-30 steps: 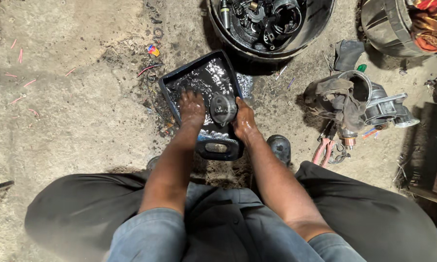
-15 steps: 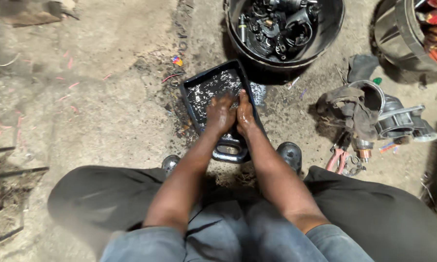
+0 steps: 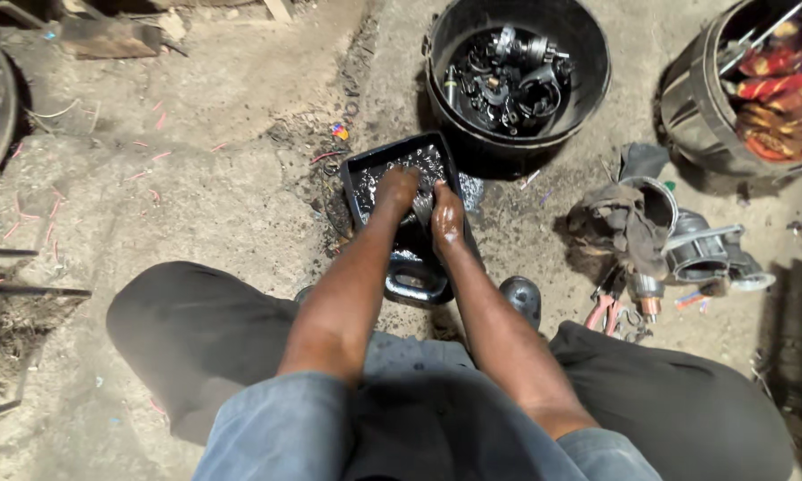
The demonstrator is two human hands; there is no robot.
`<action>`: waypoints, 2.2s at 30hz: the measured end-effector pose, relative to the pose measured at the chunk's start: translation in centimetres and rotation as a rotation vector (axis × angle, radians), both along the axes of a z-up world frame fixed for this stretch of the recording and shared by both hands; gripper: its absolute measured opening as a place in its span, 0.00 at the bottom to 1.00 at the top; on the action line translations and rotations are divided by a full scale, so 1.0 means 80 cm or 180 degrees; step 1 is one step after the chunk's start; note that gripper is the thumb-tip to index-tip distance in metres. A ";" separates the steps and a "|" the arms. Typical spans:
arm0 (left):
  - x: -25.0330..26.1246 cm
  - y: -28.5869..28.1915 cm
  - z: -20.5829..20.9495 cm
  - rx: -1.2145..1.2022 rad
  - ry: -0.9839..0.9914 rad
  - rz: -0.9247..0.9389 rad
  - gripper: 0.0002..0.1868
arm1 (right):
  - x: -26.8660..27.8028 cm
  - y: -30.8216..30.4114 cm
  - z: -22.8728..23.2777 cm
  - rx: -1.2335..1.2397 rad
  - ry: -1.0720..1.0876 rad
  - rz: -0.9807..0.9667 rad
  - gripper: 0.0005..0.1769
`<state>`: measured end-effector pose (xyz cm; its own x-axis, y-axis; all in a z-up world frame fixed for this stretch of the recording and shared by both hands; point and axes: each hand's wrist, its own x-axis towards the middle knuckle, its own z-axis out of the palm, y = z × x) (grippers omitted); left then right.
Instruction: The person sits on the floor and scrubs a cylindrical metal part with a cloth in a black container of liquid. After cleaning, the part is placed into a bucket containing other parts. The person then picks up a second metal part and begins scrubbing it in the same container.
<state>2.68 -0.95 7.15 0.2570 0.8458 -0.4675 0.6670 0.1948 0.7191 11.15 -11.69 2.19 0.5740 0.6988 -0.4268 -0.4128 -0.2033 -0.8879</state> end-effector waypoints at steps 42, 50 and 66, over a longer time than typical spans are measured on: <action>-0.074 -0.058 0.022 -0.1573 -0.2111 0.1304 0.26 | 0.006 -0.007 0.083 0.0180 -0.0892 -0.0018 0.30; -0.072 -0.076 0.008 -0.2041 -0.3879 0.1235 0.19 | 0.015 0.004 0.121 0.0076 0.1263 -0.0774 0.13; -0.064 -0.074 0.067 -0.1239 -0.3127 0.1047 0.19 | 0.026 -0.008 0.128 0.0095 0.1839 -0.0321 0.22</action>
